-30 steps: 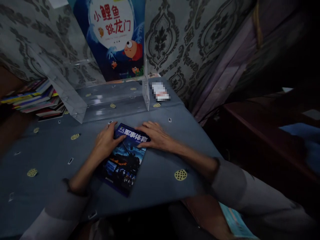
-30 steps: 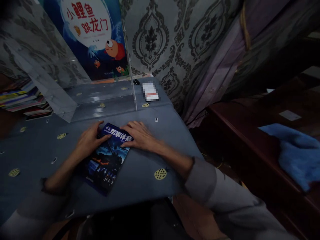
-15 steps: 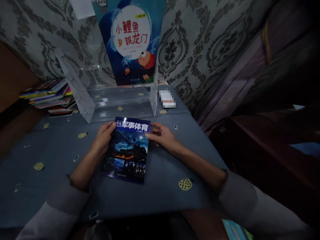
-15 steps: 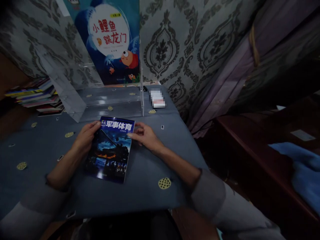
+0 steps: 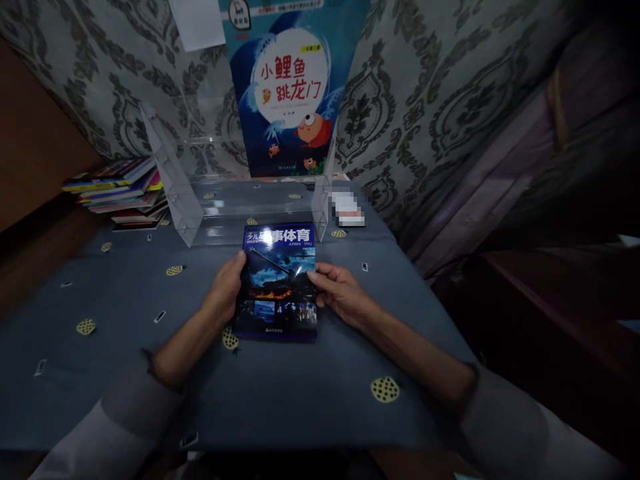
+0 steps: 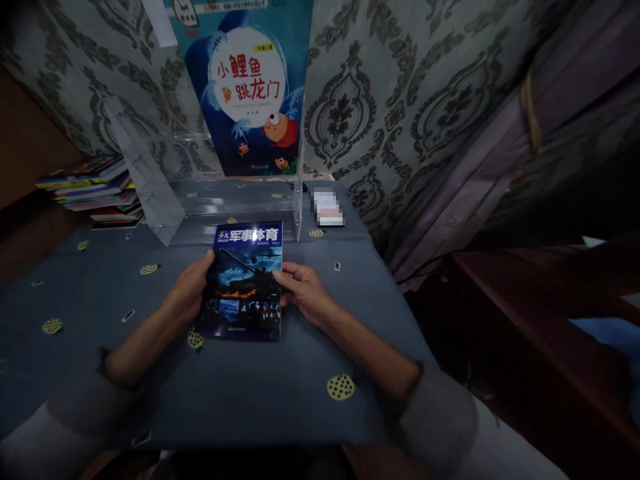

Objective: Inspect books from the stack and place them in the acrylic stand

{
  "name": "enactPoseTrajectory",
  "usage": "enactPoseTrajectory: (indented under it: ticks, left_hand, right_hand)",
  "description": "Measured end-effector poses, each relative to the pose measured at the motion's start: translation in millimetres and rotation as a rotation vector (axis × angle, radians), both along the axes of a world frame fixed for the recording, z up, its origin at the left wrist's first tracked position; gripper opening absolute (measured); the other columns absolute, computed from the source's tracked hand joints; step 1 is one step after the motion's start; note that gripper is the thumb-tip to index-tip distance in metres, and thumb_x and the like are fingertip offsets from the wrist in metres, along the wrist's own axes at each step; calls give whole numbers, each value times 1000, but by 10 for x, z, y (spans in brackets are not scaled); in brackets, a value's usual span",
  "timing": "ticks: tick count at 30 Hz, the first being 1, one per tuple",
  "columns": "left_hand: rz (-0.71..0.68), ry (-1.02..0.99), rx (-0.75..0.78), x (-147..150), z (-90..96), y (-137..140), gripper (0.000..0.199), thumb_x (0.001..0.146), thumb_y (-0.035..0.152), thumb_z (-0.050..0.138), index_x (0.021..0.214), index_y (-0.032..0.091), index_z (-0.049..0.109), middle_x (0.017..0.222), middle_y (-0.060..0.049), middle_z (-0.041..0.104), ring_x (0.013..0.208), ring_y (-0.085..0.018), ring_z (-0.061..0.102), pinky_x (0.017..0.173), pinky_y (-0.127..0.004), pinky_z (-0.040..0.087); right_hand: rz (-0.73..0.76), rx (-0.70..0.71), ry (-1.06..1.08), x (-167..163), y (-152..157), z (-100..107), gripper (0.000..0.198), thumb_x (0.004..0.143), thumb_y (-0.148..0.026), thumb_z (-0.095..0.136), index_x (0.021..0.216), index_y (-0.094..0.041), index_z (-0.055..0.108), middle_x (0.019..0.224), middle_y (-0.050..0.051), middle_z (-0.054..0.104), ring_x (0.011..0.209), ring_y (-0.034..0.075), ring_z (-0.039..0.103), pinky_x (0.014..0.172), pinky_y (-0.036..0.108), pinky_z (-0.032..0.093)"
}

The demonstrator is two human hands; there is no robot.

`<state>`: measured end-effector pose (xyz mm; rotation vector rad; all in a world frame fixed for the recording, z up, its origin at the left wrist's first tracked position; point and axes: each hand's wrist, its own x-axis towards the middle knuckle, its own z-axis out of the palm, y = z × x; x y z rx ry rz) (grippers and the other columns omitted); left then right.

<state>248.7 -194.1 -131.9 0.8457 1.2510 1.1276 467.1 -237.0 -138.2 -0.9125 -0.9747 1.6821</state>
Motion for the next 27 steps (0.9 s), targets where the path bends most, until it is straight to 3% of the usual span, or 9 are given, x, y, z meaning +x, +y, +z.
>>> enactPoseTrajectory:
  ticks: [5,9,13,18,22,24,27]
  left_hand:
    - [-11,-130,-145,87,26,-86,58,85,69,61,112,18,72,103,-12,77,97,-29,73,84,-44,59]
    - [-247,-327,-207,194,123,-228,80,83,83,47,118,15,69,96,-14,77,99,-32,72,84,-46,59]
    - [-438,-334,-261,250,149,-342,89,79,90,40,111,14,72,90,-14,77,96,-33,72,83,-45,59]
    - [-304,-7,-17,255,59,-360,71,82,82,50,100,17,73,86,-10,76,101,-32,70,89,-41,57]
    - [-236,250,322,268,39,-365,61,90,70,48,117,19,68,121,-9,71,127,-30,57,113,-43,40]
    - [-261,294,381,283,59,-387,62,92,66,48,130,19,62,136,-9,63,137,-30,48,119,-45,32]
    - [-335,308,354,298,104,-425,63,93,63,50,137,19,57,142,-10,60,140,-31,45,120,-46,30]
  right_hand:
    - [19,-45,75,-76,-25,-22,33,70,-42,87,85,-19,71,68,-4,60,51,5,48,41,15,39]
    - [107,-88,179,-188,-82,-27,37,66,-43,90,85,-18,70,65,-5,59,48,3,47,38,13,37]
    - [189,-85,254,-251,-172,40,39,66,-47,89,83,-19,68,63,-6,58,44,3,45,34,14,34]
    - [243,-18,232,-245,-244,152,44,65,-51,88,86,-20,67,66,-6,61,46,5,50,35,16,39]
    - [145,34,191,-214,-213,173,43,68,-52,87,86,-19,68,63,-6,60,46,6,51,40,18,42]
    - [93,35,169,-199,-191,174,43,68,-53,86,87,-18,70,64,-6,61,49,7,52,44,18,44]
    - [67,33,148,-187,-175,180,44,67,-52,87,91,-18,72,66,-5,62,53,8,54,47,20,45]
